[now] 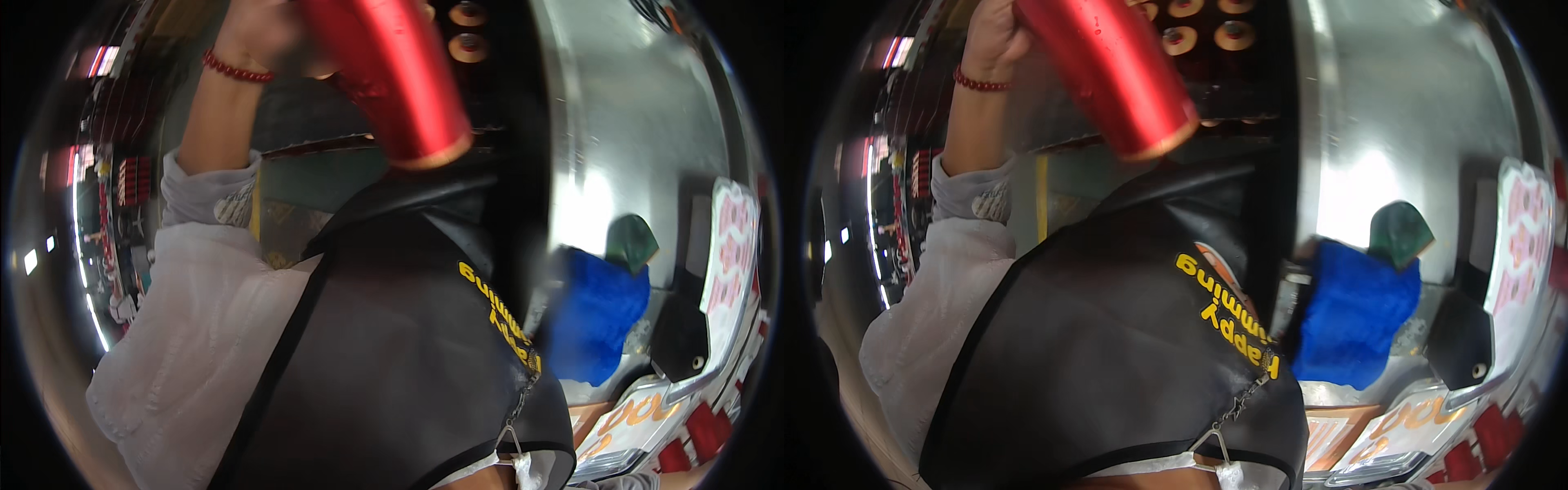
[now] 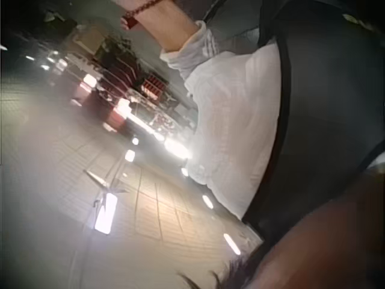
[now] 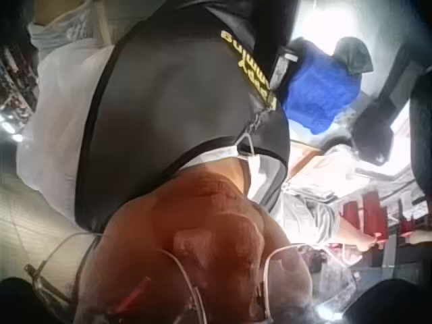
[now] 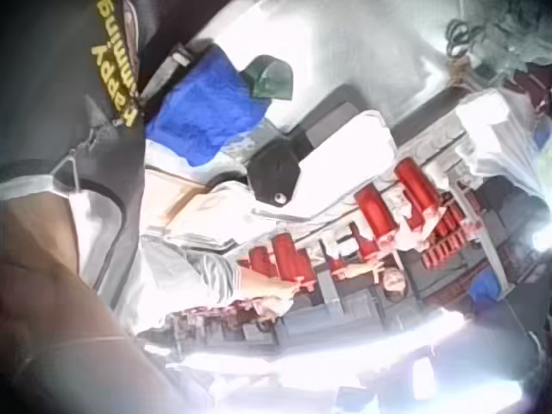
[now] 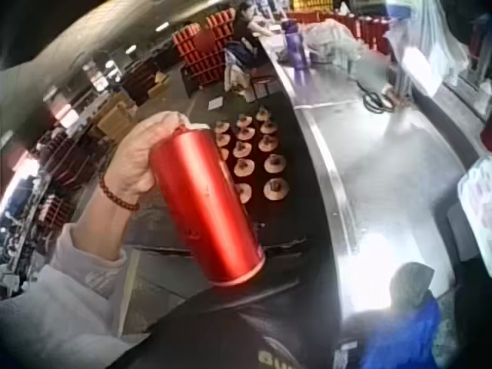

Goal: The person repeatedly picks red cylindrical containers from a tray, places a circular cardboard piece on the top opening, wipes the surface with a green cloth, applies a printed label to the side, smooths it with a small wooden stick, and returns the container to the tray. The process is repeated for multiple containers.

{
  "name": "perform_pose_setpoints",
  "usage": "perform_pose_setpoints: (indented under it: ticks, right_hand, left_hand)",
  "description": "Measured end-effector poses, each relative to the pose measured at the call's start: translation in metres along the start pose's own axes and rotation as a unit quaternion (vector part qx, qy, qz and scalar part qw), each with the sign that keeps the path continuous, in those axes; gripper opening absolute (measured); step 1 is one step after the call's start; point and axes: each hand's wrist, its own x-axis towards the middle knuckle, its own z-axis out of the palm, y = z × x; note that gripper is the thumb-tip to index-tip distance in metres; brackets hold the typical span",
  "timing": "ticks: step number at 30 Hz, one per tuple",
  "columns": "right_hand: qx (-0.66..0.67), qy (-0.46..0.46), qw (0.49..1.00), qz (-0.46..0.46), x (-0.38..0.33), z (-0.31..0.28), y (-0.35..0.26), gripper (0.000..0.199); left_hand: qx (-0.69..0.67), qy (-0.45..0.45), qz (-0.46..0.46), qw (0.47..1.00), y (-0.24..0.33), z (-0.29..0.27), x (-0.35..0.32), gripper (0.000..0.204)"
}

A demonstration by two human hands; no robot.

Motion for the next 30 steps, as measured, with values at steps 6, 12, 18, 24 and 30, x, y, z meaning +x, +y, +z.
perform_pose_setpoints:
  ticks: [6, 12, 18, 24, 30]
  right_hand:
    - [0.165, -0.187, 0.966, -0.065, -0.151, 0.025, -0.256, 0.052]
    - [0.175, -0.253, 0.948, -0.076, -0.186, 0.053, -0.362, 0.049]
    - [0.115, -0.249, 0.960, -0.052, -0.179, 0.075, -0.400, 0.045]
    - [0.074, -0.242, 0.967, -0.027, -0.161, 0.087, -0.419, 0.042]
    - [0.052, -0.234, 0.971, -0.016, -0.149, 0.090, -0.429, 0.039]
  left_hand:
    - [0.370, 0.345, -0.001, 0.862, -0.110, -0.166, -0.092, 0.033]
    - [0.438, 0.538, -0.092, 0.714, -0.241, -0.275, -0.156, 0.042]
    - [0.439, 0.560, -0.102, 0.695, -0.315, -0.378, -0.111, 0.044]
    - [0.444, 0.519, -0.167, 0.712, -0.357, -0.427, -0.023, 0.038]
    - [0.543, 0.426, -0.202, 0.695, -0.381, -0.451, 0.024, 0.043]
